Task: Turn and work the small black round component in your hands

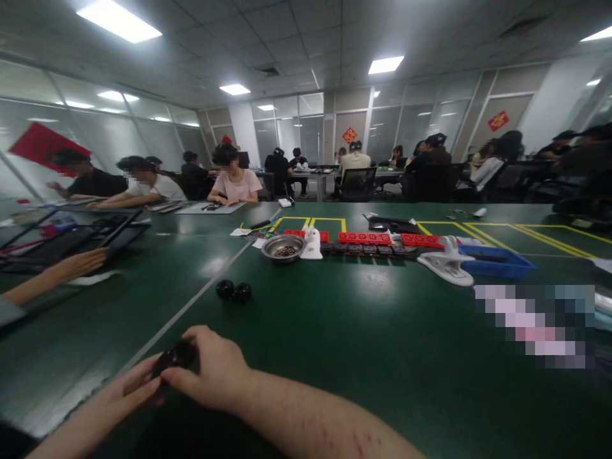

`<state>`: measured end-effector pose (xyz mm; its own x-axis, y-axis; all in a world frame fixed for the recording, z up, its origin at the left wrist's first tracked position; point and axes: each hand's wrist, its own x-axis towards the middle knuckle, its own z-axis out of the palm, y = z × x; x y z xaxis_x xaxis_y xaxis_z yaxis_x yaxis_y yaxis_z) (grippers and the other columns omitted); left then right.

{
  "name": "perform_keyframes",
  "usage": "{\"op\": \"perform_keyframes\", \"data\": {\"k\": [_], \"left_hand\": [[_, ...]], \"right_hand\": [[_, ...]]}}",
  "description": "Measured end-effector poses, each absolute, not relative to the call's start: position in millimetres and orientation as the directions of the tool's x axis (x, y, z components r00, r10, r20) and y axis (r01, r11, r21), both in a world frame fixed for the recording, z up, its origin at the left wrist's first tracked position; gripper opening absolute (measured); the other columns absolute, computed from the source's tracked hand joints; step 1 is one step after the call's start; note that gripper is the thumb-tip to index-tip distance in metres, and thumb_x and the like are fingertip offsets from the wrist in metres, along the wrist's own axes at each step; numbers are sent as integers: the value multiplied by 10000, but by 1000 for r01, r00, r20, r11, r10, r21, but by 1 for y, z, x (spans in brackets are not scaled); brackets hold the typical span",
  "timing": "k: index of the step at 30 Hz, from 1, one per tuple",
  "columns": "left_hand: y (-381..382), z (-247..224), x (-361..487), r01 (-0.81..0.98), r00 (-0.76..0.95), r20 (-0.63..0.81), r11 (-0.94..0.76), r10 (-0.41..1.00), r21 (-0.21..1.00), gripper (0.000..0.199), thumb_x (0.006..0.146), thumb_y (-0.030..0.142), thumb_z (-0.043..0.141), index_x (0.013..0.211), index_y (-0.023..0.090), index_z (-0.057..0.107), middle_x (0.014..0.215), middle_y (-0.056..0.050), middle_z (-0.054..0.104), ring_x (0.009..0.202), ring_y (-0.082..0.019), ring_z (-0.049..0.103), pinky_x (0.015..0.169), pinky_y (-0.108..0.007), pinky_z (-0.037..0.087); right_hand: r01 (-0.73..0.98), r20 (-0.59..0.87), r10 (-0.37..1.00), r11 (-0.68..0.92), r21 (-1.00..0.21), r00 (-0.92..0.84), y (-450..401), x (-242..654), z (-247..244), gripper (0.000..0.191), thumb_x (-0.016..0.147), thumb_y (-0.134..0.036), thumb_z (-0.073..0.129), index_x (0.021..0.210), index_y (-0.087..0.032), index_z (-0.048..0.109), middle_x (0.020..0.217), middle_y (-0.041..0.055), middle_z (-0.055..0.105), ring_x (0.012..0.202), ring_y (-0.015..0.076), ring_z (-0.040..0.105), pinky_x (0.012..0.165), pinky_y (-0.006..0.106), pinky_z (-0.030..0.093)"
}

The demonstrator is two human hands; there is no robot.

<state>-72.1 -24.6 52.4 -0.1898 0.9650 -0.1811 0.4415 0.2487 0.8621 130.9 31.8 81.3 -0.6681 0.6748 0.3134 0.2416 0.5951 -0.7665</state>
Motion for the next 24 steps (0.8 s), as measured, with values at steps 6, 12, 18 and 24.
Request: {"op": "perform_keyframes", "data": {"k": [6, 12, 18, 24], "left_hand": [[-24, 80, -52, 622, -4, -108, 87, 994, 778, 458, 602, 425, 611, 992, 186, 575, 976, -44, 607, 931, -237, 536, 804, -309, 451], [-4, 67, -38, 756, -153, 86, 61, 984, 651, 444, 607, 409, 577, 978, 168, 552, 887, -50, 605, 789, -218, 566, 669, -294, 467], [42, 68, -39, 888, -155, 177, 59, 972, 455, 445, 646, 422, 527, 1003, 158, 541, 854, -55, 585, 794, -222, 541, 692, -319, 425], [65, 49, -54, 888, -90, 236, -30, 968, 460, 511, 694, 447, 488, 1134, 190, 449, 1040, -59, 541, 927, -223, 511, 782, -331, 405]], "right_hand": [[217, 434, 477, 824, -524, -764, 38, 134, 75, 296, 821, -389, 429, 1069, -231, 469, 943, 9, 551, 869, 150, 526, 733, 244, 435], [272, 437, 657, 696, -664, -614, 40, 137, 72, 355, 825, -345, 428, 1143, -191, 399, 1018, 38, 506, 898, 151, 493, 778, 262, 416], [289, 475, 743, 639, -713, -472, 46, 152, 71, 281, 813, -239, 441, 1084, -165, 447, 1016, 56, 483, 894, 152, 473, 768, 274, 414], [223, 270, 827, 421, -879, -494, 31, 219, 94, 213, 854, -287, 387, 904, -158, 549, 791, 26, 547, 712, 115, 524, 610, 219, 444]]}}
